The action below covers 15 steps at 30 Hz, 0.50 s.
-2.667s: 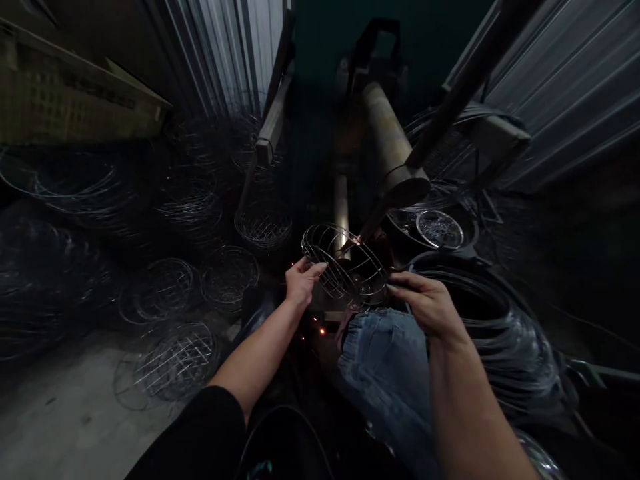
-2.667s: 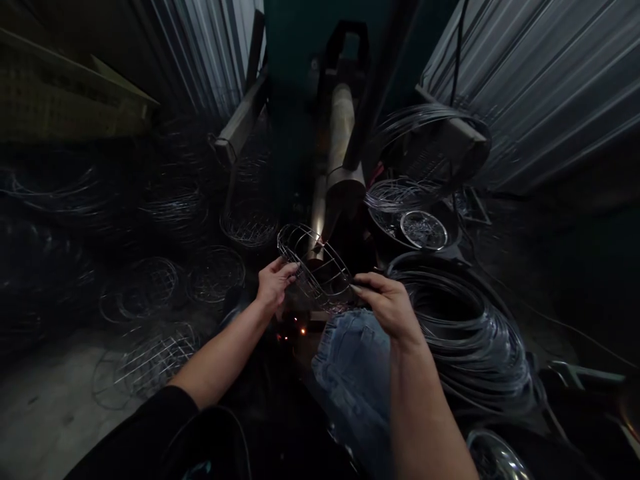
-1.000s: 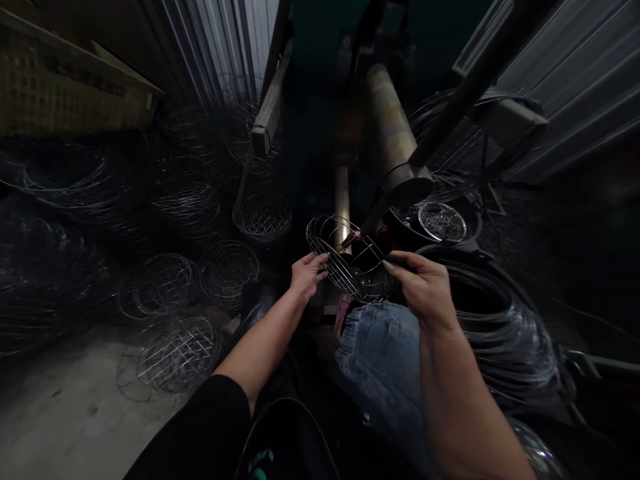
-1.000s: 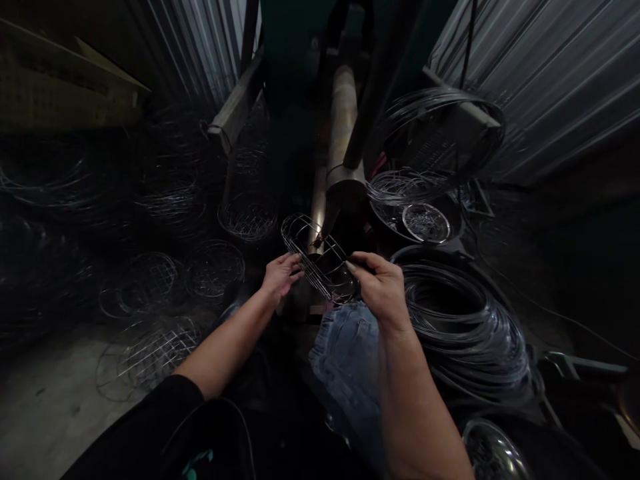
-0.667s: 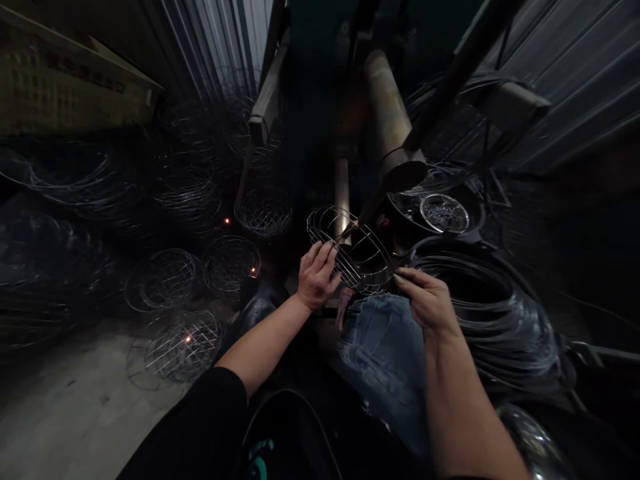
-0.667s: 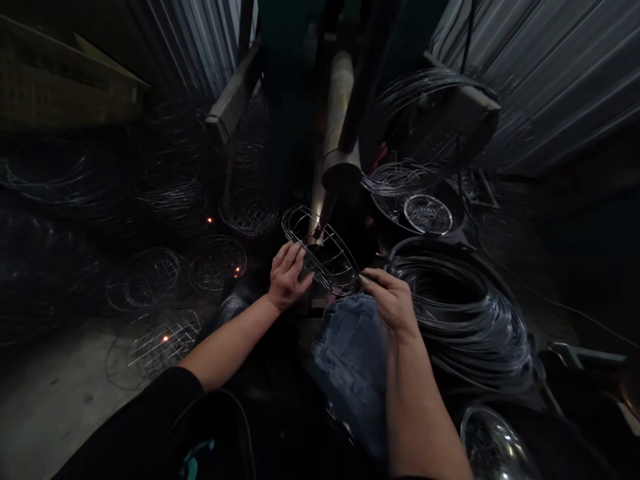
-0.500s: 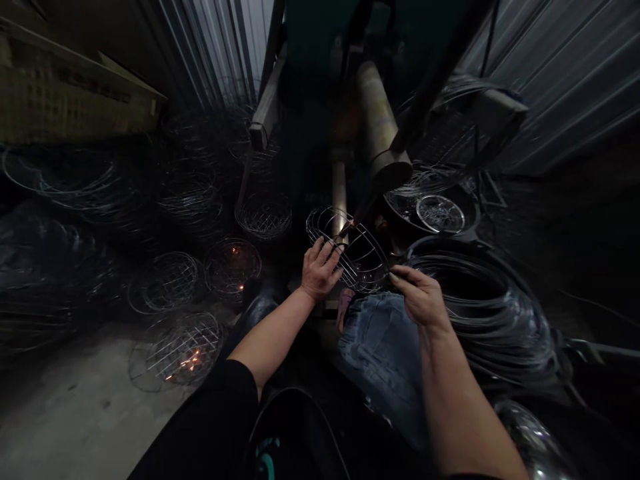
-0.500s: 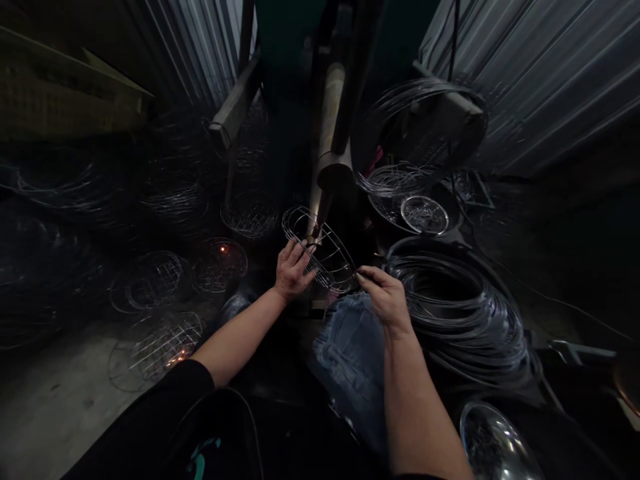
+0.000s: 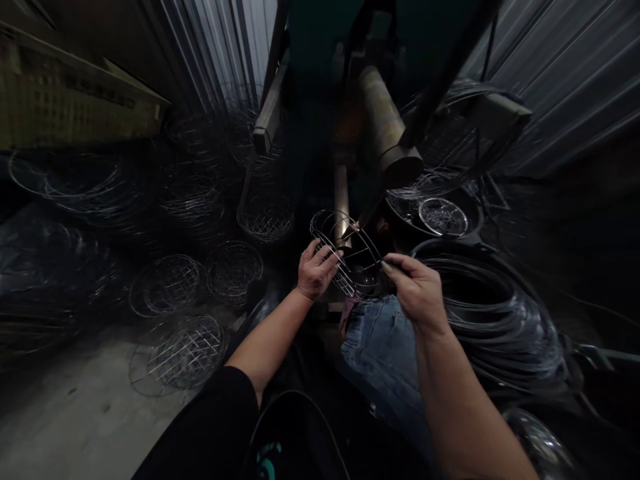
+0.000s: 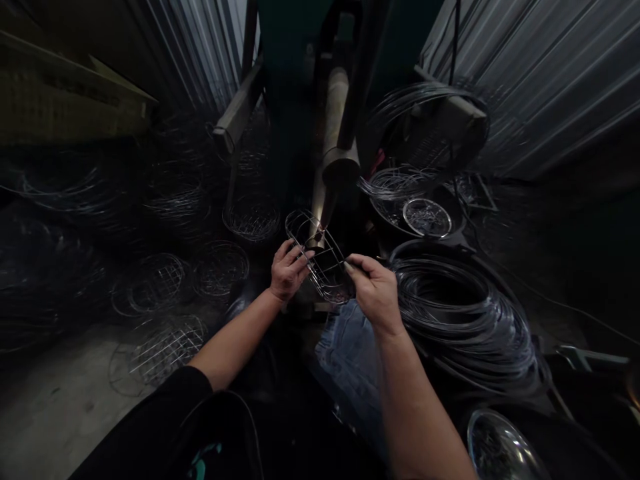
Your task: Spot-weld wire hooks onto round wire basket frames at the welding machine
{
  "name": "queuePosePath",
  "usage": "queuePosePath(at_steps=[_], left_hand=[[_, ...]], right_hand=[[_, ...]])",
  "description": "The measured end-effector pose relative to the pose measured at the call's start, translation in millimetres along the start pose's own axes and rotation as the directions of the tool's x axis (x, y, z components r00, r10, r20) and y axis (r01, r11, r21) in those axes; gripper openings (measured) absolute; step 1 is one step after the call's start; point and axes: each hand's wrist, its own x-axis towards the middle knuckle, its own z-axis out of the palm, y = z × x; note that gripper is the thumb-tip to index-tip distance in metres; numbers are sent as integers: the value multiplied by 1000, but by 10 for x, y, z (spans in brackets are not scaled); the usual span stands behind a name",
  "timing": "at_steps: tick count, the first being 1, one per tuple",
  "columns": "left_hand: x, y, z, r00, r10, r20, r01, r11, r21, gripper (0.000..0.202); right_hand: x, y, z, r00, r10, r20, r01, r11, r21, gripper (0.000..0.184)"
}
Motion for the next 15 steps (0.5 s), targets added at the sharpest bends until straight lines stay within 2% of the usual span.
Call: queuePosePath(at_steps=[4,9,15], left_hand=[[32,-5,0,999,-27,22,26,999,18,27],[52,16,5,998,-65,19,66,997,-50,22],[62,-12,-3,999,-52,-6,51,990,-133,19]], right_hand=[[48,32,25,1000,10,-10,-10,1000,-16,19],[36,38,32,998,64,-8,-64,998,30,19],[36,67,-29,996,53,69,-53,999,-3,18]])
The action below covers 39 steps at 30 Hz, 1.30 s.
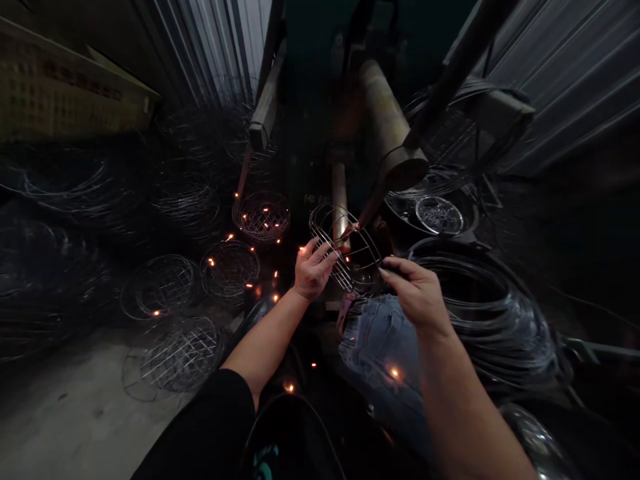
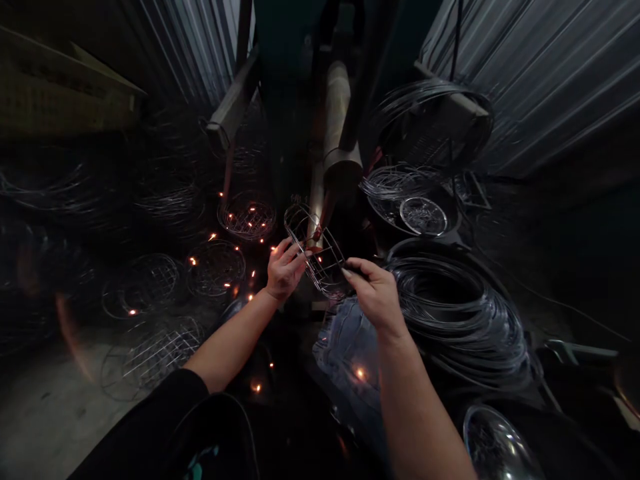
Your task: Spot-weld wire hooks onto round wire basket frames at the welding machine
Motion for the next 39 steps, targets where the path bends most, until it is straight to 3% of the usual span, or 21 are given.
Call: queuePosePath(at_steps=[4,8,19,26,32,35,39], left_hand=[[-11,33,11,998,-56,-21,54,996,-64,17],[-58,94,27,999,-48,12,49,994,-93,18],[46,36,5,999,-33,-19,34,997,68,19],[-34,31,63,998,56,-31,-51,987,153,21],[-86,-13,45,984,167,-60,-144,950,278,21],[-92,-5,11,973,217,-79,-190,947,261,20],[-56,31,-5,983,161,-92,-140,969,202,23]], right_hand=[[15,-64,-15,1000,11,-27,-11,1000,-16,17],[-3,-201,-7,997,48,60,-49,998,25,19],[329,-311,141,999,-29,18,29,999,-29,19],[336,-299,179,1000,2,-14,-1,1000,20,19],[76,-116,-104,988,139,62,-145,984,106,36],[-48,-11,-207,985,114,125,-123,990,62,29],[35,-52,-93,996,71,47,-74,996,54,22]])
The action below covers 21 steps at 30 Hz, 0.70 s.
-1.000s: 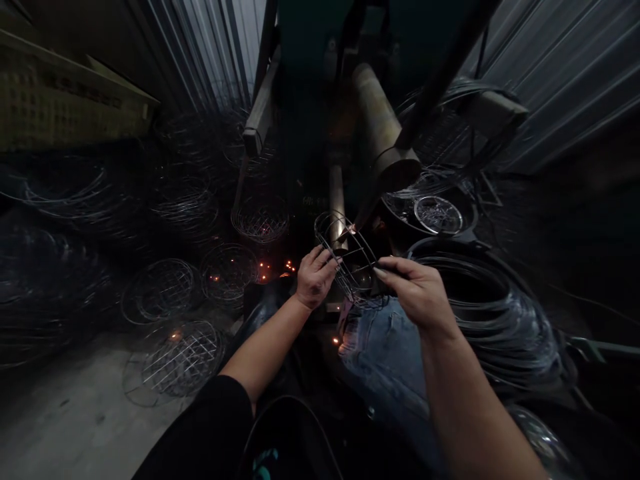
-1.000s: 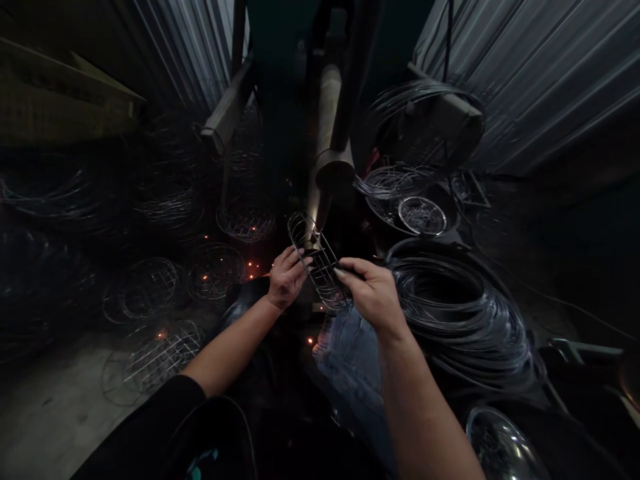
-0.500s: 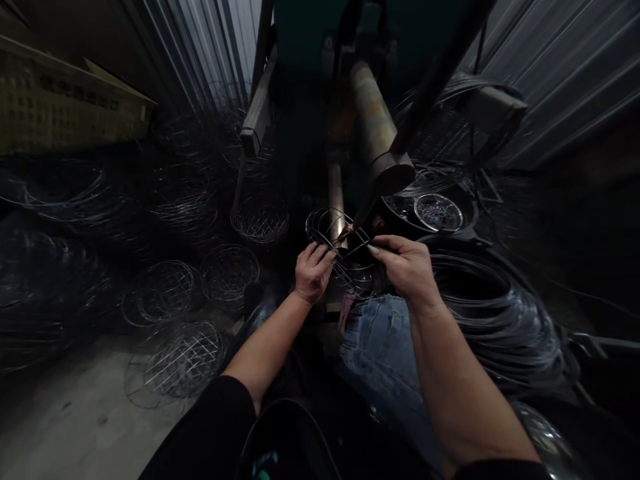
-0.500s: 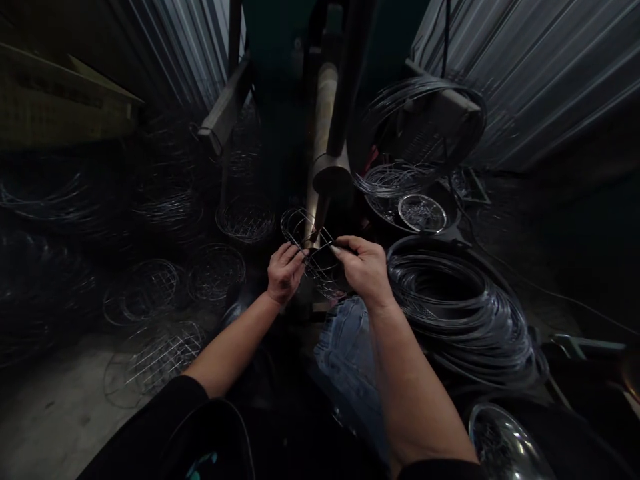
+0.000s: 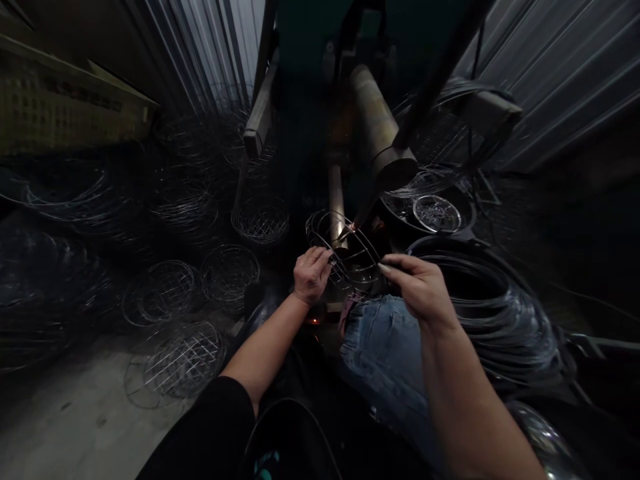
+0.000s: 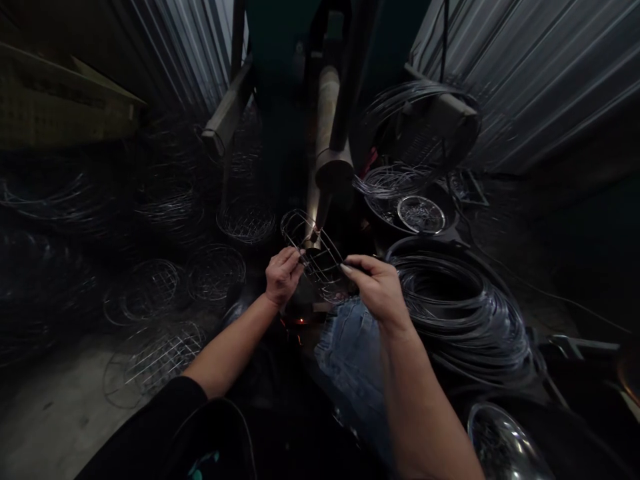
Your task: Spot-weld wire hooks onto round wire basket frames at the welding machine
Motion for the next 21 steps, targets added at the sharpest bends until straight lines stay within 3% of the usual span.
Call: queuePosePath(at_steps=[6,12,16,21], left_hand=[[62,14,30,990,-138,8,139,990,-37,26],[47,38,58,980,-187,69,188,982,-15,30],[15,67,82,982,-178,66,181,983,-41,30],[-13,63,94,984,-161,82,166,984,-58,30]], right_hand=[[289,-264,211,997,-71,-21,69,995,-73,20],[368,-297,261,998,-55,-45,50,993,-104,23],[292,-250,162,999,-35,-34,33,997,-67,24],[93,-132,-45,981,158,114,-165,985,52,32]])
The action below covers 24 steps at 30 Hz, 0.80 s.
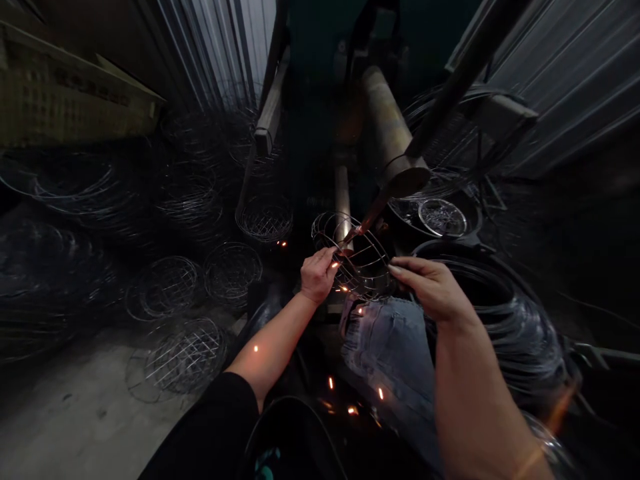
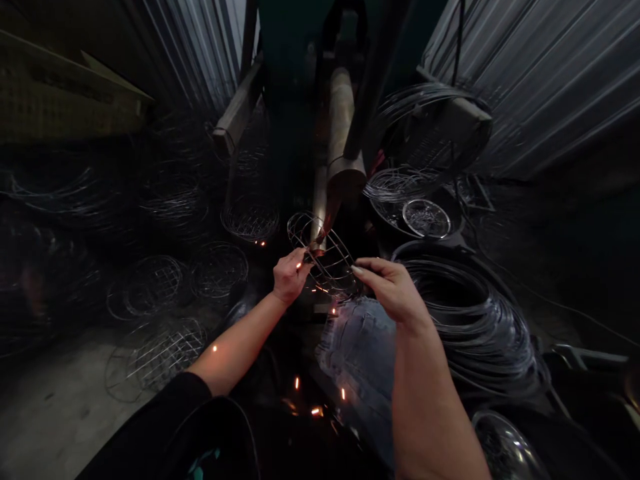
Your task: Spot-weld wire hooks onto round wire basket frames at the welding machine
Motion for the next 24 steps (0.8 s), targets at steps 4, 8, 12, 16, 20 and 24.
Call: queuePosePath(at_steps=[4,8,12,16,20,24], left_hand=[[24,-31,-9,999,-15,-47,16,1000,11,31],[56,-43,-20,997,-74,-21,73,997,-32,32],[28,-3,-14,995,-103,0,103,992,-71,32],[-20,52,2,991,-131,2,130,981,-144,30],[-55,81,21,982,-187,13,183,944,-275,29],[-55,106,28,936,-348,48,339,861,-378,30]], right_hand=[[42,41,27,996,-77,-51,78,997,16,27],[206,-18,135,995,-89,-42,89,996,-14,27],[217,-71,129,997,-62,-48,63,998,10,30],[51,-21,-51,999,-42,24,42,999,-3,33],[-72,49,-124,999,-6,44,4,999,40,35],[29,-32,25,995,-99,1,99,995,-14,31]])
